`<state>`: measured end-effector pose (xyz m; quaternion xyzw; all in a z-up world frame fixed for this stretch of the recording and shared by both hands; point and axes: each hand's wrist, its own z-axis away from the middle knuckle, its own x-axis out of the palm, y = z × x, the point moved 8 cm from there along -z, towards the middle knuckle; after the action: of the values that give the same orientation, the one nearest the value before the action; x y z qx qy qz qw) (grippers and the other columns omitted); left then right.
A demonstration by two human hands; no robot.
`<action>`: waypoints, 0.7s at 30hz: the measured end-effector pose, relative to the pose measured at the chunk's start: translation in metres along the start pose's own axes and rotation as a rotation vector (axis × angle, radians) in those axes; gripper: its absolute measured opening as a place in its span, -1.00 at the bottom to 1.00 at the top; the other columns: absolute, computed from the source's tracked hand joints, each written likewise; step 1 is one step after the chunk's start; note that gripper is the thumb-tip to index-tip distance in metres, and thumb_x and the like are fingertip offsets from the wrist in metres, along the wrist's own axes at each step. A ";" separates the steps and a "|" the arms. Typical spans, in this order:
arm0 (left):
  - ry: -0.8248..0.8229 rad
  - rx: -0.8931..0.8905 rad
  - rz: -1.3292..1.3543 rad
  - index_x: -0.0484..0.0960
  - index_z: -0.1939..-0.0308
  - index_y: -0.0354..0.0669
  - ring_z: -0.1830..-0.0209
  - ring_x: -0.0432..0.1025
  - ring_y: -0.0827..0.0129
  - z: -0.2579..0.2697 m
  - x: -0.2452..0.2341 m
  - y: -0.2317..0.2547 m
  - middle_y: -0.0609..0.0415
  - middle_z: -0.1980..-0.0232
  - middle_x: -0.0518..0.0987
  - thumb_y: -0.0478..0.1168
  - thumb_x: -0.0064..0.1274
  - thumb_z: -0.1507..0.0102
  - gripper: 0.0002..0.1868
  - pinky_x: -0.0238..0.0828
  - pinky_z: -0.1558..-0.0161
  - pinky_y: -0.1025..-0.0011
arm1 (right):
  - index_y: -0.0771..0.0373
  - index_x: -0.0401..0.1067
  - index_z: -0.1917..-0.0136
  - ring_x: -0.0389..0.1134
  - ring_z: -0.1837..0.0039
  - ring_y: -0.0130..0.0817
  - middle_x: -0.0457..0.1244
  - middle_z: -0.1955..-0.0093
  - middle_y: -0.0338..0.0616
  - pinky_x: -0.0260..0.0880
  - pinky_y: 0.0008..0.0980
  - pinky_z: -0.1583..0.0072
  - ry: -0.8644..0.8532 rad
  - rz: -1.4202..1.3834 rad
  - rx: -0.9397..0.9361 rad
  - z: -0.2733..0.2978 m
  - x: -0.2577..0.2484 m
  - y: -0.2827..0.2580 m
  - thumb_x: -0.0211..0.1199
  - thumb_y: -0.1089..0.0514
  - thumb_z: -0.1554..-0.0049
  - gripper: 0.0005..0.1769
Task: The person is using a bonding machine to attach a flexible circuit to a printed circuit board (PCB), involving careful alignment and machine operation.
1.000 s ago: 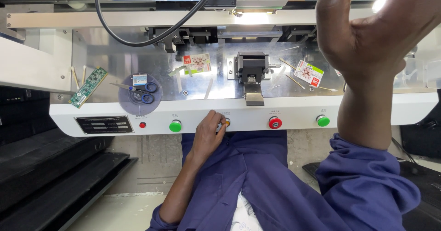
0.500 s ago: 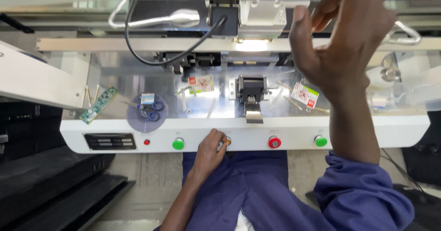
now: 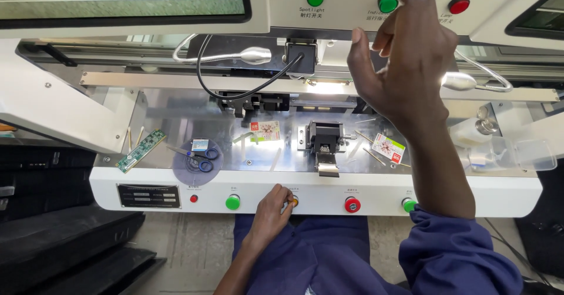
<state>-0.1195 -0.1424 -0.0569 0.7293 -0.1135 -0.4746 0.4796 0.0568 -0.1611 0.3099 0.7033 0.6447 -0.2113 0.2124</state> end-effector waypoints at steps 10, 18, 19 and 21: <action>0.048 0.065 -0.026 0.38 0.29 -0.10 0.43 0.34 0.33 0.001 0.005 -0.003 0.13 0.29 0.38 -0.32 0.01 -0.25 -0.89 0.24 0.44 0.36 | 0.50 0.23 -0.26 0.27 0.33 -0.32 0.09 -0.47 0.37 0.19 -0.46 0.32 0.151 -0.276 -0.078 0.030 -0.031 -0.002 0.13 0.40 -0.25 -0.68; 0.085 0.059 -0.055 0.39 0.29 -0.12 0.45 0.31 0.32 -0.002 0.005 -0.002 0.11 0.30 0.38 -0.34 0.00 -0.23 -0.90 0.22 0.47 0.35 | 0.53 0.16 -0.27 0.38 -0.39 0.39 0.06 -0.45 0.53 0.31 -0.39 0.24 0.082 -0.346 -0.061 0.066 -0.037 0.000 0.05 0.41 -0.27 -0.69; 0.087 0.070 -0.042 0.38 0.29 -0.12 0.45 0.31 0.33 -0.004 0.003 0.000 0.11 0.31 0.38 -0.34 -0.01 -0.24 -0.91 0.21 0.46 0.35 | 0.55 0.18 -0.25 0.37 -0.37 0.36 0.09 -0.42 0.53 0.35 -0.38 0.22 0.083 -0.356 -0.060 0.073 -0.036 0.000 0.04 0.41 -0.29 -0.72; 0.095 0.042 -0.028 0.38 0.29 -0.12 0.44 0.31 0.34 -0.003 0.002 -0.001 0.11 0.31 0.38 -0.33 -0.02 -0.24 -0.91 0.21 0.45 0.36 | 0.57 0.21 -0.23 0.35 -0.35 0.33 0.13 -0.38 0.54 0.39 -0.37 0.21 0.064 -0.399 -0.057 0.090 -0.030 -0.003 0.04 0.40 -0.30 -0.75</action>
<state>-0.1164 -0.1418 -0.0590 0.7625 -0.0905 -0.4436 0.4623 0.0496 -0.2364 0.2528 0.5618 0.7832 -0.2086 0.1655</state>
